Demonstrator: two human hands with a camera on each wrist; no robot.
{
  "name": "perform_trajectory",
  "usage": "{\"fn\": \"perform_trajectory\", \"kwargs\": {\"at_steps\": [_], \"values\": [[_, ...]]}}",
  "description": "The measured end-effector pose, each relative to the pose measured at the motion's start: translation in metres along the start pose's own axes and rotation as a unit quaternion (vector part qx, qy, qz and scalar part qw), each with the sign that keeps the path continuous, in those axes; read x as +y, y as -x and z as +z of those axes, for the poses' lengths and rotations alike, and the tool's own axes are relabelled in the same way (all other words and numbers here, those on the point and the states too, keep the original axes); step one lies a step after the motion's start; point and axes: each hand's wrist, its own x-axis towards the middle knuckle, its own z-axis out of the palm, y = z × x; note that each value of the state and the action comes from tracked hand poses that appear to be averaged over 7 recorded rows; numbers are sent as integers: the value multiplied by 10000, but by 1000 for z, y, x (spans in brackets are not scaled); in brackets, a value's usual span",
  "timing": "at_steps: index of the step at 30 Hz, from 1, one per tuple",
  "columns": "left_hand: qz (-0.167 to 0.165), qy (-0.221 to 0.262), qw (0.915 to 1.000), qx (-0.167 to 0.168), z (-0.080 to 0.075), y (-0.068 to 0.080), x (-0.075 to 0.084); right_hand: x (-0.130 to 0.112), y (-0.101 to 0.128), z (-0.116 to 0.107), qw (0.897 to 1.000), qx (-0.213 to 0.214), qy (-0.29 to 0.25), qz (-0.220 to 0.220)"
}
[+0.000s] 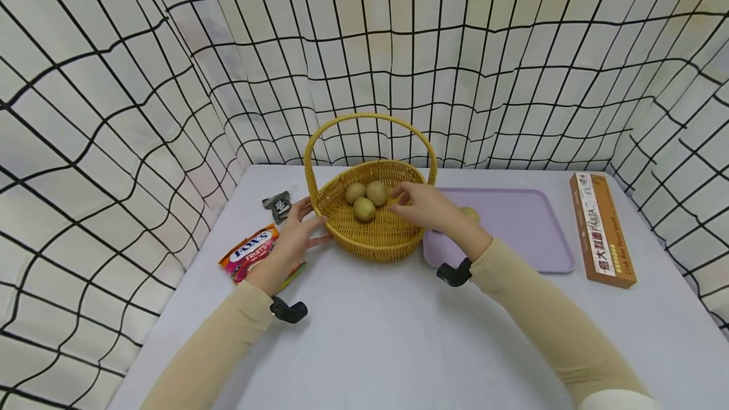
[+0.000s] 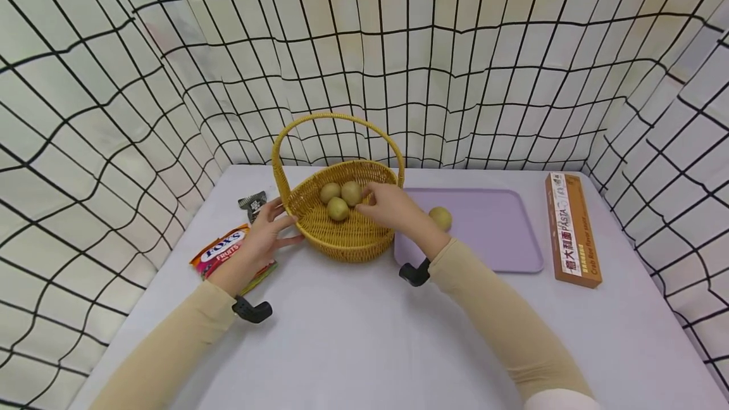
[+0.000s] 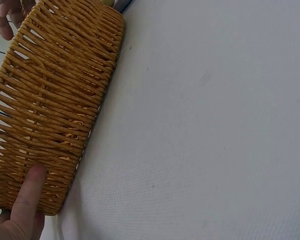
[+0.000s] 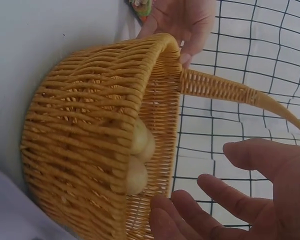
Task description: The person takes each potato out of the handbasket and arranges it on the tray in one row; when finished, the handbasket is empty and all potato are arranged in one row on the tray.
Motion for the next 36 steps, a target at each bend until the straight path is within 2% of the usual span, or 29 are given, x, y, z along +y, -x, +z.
{"fn": "perform_trajectory", "kwargs": {"at_steps": [10, 24, 36], "values": [[-29, -25, 10000, 52, 1, 0, -1, 0, -24, 17, 9997, -177, -62, 143], [7, -62, 10000, -20, 0, 0, -1, -13, -47, 17, 9991, -297, -64, 295], [18, -57, 10000, -42, 0, -2, -2, -17, -65, 31, 9984, -298, -121, 469]]}}
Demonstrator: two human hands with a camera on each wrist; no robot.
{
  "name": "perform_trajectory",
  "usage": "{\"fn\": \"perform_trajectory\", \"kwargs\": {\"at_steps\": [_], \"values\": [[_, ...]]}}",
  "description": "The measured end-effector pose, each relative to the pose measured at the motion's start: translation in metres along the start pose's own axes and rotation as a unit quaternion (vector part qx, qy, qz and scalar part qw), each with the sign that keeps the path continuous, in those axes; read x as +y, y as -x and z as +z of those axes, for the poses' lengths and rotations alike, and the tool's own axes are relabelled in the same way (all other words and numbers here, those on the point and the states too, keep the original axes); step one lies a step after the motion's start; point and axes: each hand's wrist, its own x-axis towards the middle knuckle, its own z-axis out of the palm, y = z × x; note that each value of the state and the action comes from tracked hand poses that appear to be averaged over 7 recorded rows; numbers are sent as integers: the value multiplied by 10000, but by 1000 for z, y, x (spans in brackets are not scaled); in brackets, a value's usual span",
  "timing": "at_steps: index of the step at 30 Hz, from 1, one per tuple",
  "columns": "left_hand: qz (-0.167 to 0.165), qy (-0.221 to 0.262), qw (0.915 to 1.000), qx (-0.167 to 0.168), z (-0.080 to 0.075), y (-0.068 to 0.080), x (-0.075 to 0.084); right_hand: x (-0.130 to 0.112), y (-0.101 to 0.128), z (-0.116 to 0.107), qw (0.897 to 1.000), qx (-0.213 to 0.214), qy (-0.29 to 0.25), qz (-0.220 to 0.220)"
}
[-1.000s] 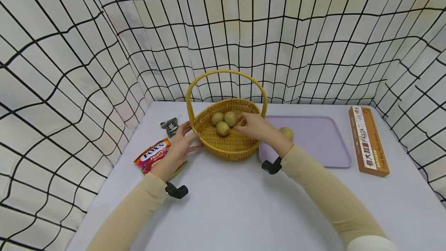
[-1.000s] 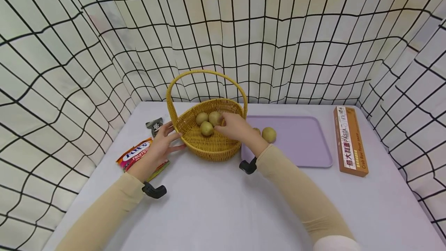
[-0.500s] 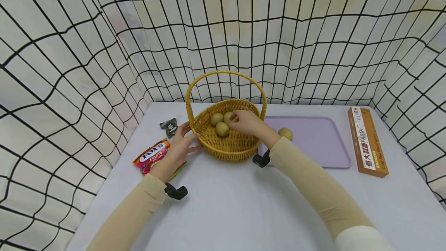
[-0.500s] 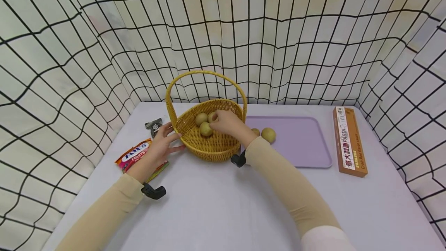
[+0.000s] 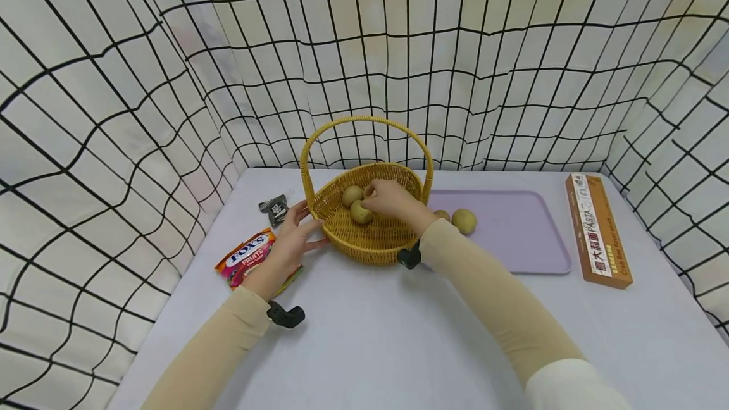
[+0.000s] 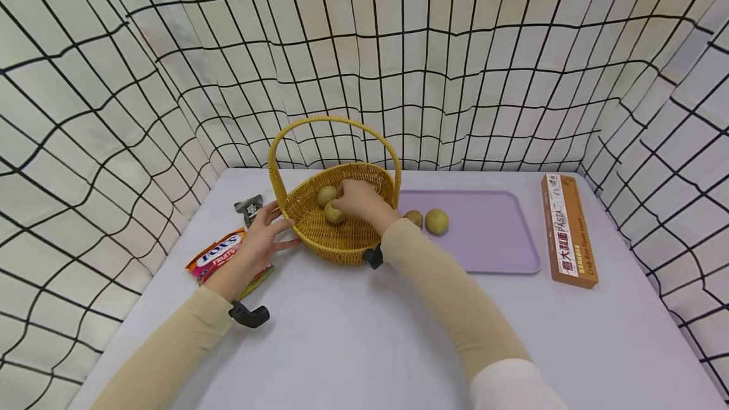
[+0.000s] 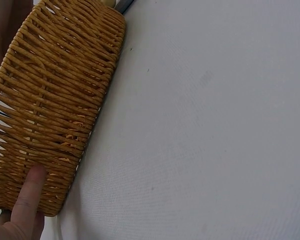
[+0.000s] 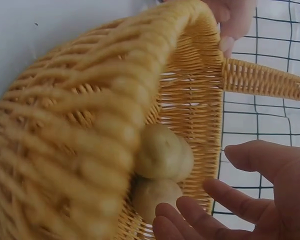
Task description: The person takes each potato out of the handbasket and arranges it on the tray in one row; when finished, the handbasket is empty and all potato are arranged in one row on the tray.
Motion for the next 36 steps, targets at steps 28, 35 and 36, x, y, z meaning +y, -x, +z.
{"fn": "perform_trajectory", "kwargs": {"at_steps": [28, 35, 36], "values": [[42, 83, 10000, -30, -3, 1, -1, 2, -26, 20, 9995, -125, 281, 44], [36, 88, 10000, 4, -1, 2, 0, -3, -25, 24, 9995, -244, 66, -200], [27, 93, 10000, 12, 0, 2, 0, -4, -25, 25, 9994, -253, 113, -217]]}}
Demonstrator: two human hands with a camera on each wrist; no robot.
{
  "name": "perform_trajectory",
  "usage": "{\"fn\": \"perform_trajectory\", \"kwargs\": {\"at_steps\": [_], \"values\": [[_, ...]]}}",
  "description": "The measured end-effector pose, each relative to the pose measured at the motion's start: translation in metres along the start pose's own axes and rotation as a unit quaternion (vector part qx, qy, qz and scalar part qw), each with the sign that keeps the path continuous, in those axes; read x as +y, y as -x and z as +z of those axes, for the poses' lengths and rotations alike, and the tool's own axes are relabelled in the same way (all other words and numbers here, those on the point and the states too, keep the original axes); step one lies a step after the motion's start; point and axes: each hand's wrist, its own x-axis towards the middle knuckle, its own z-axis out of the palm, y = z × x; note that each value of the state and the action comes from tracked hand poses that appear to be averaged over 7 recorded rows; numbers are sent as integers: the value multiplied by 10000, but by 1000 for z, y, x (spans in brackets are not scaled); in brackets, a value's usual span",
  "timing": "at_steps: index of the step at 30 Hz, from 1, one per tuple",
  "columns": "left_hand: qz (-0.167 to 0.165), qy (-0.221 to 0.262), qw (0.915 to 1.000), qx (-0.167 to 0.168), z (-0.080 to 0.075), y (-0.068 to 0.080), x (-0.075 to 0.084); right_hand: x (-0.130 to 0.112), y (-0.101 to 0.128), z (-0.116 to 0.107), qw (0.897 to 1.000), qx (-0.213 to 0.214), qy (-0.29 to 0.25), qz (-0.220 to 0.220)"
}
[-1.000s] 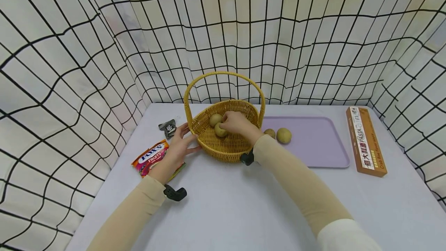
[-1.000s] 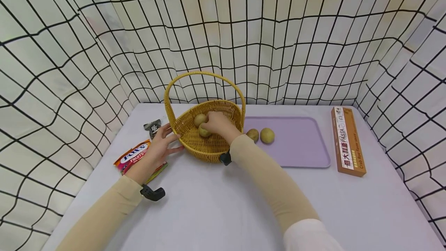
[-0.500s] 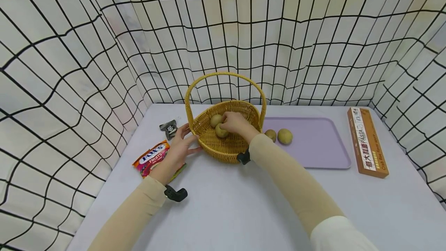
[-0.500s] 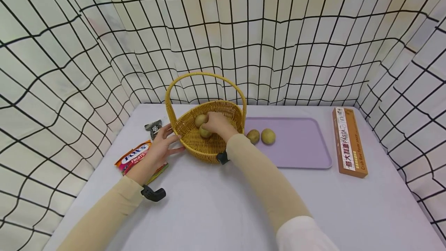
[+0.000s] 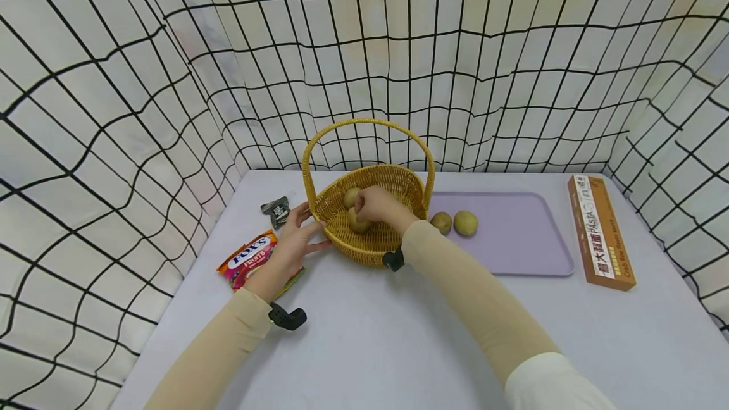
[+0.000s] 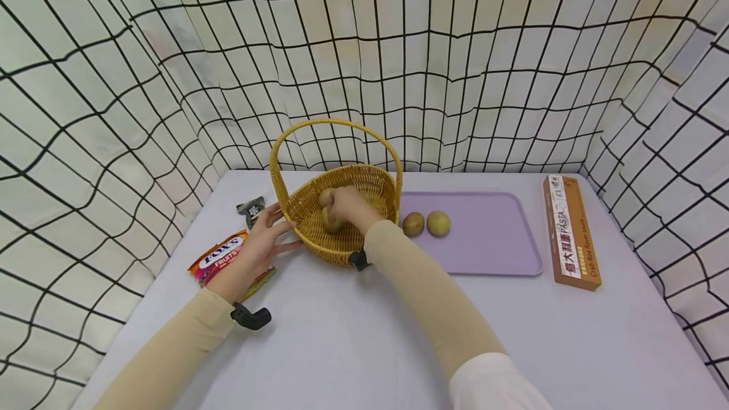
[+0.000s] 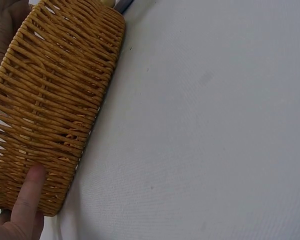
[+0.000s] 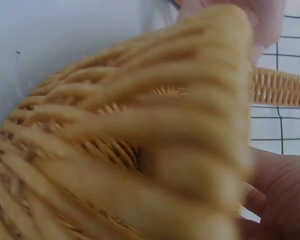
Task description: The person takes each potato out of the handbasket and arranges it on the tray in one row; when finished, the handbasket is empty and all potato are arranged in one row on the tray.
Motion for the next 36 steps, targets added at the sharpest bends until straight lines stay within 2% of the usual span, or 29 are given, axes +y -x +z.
{"fn": "perform_trajectory", "kwargs": {"at_steps": [8, 17, 31, 36], "values": [[-16, 40, 10000, -28, 0, 3, 2, -8, 1, 7, 9990, -24, 74, 441], [-2, -26, 10000, -17, 2, 1, 2, -10, 0, 7, 9991, -367, -34, 209], [-5, 15, 10000, 16, 2, 3, 3, -8, 6, 7, 9993, -221, -286, 125], [-34, 7, 10000, -7, 1, 3, 3, -9, 12, 4, 9996, -13, -241, -135]]}}
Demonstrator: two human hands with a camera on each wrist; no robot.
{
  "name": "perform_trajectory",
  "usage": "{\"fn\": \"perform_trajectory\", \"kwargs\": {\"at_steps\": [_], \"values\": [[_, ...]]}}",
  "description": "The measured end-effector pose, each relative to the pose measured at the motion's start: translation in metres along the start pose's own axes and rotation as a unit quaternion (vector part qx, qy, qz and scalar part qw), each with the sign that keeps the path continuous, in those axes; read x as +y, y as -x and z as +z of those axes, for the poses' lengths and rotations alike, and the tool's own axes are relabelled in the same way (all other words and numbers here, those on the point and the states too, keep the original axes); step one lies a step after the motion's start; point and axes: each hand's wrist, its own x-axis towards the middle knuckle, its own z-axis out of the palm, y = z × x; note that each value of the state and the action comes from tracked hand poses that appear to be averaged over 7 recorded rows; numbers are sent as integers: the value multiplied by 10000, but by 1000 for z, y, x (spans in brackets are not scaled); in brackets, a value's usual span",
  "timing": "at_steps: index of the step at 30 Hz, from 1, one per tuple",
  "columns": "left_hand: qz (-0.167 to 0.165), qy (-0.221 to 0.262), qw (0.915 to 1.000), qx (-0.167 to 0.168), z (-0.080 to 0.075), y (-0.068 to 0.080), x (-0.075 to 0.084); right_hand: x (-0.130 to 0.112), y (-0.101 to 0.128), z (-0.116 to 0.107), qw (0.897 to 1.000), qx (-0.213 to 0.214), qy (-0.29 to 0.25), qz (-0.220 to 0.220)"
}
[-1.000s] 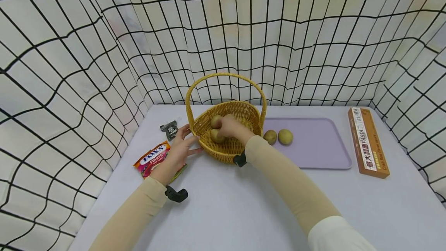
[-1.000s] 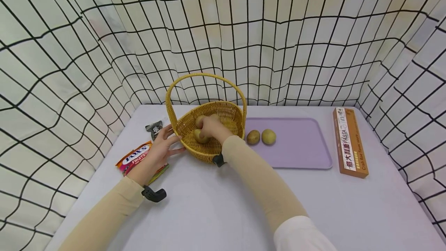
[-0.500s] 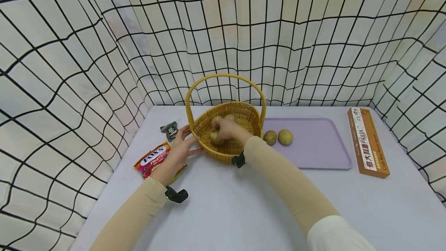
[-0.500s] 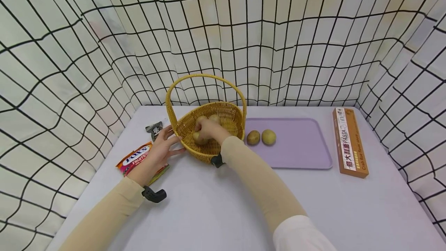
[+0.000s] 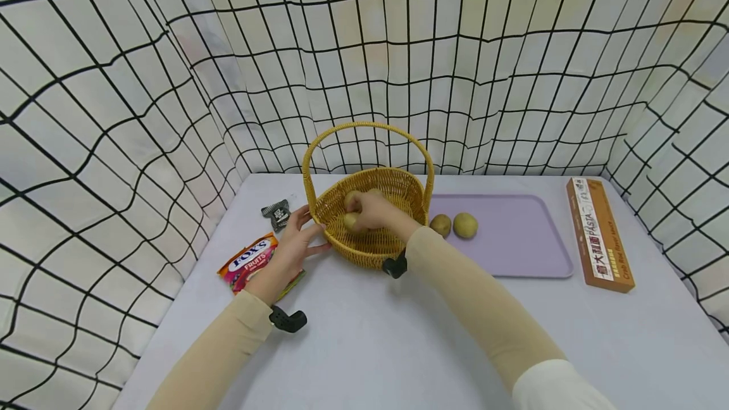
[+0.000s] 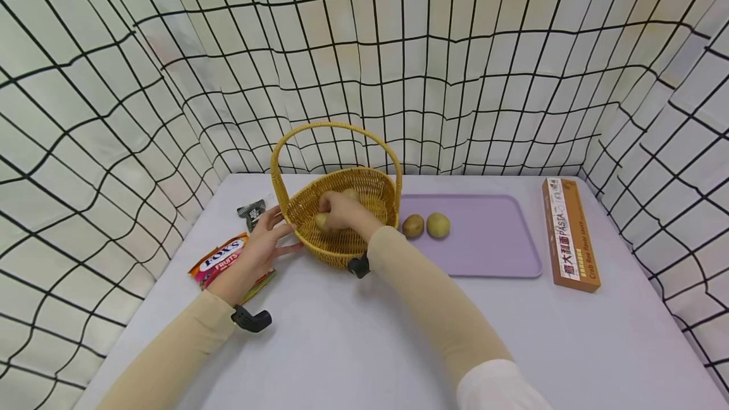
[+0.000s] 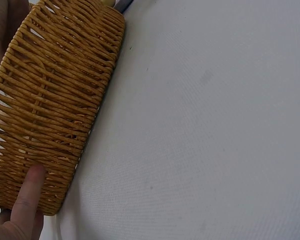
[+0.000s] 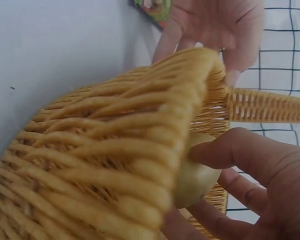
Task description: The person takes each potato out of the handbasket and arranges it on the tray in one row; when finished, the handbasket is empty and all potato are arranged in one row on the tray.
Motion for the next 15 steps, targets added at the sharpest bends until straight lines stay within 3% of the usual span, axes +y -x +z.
{"fn": "perform_trajectory", "kwargs": {"at_steps": [7, 15], "values": [[9, -31, 10000, 2, 0, 1, 1, -2, 10, -7, 9990, 2, -281, -337], [-6, 2, 10000, -47, 1, 2, 2, -9, 23, -14, 9990, 88, -360, -251]]}}
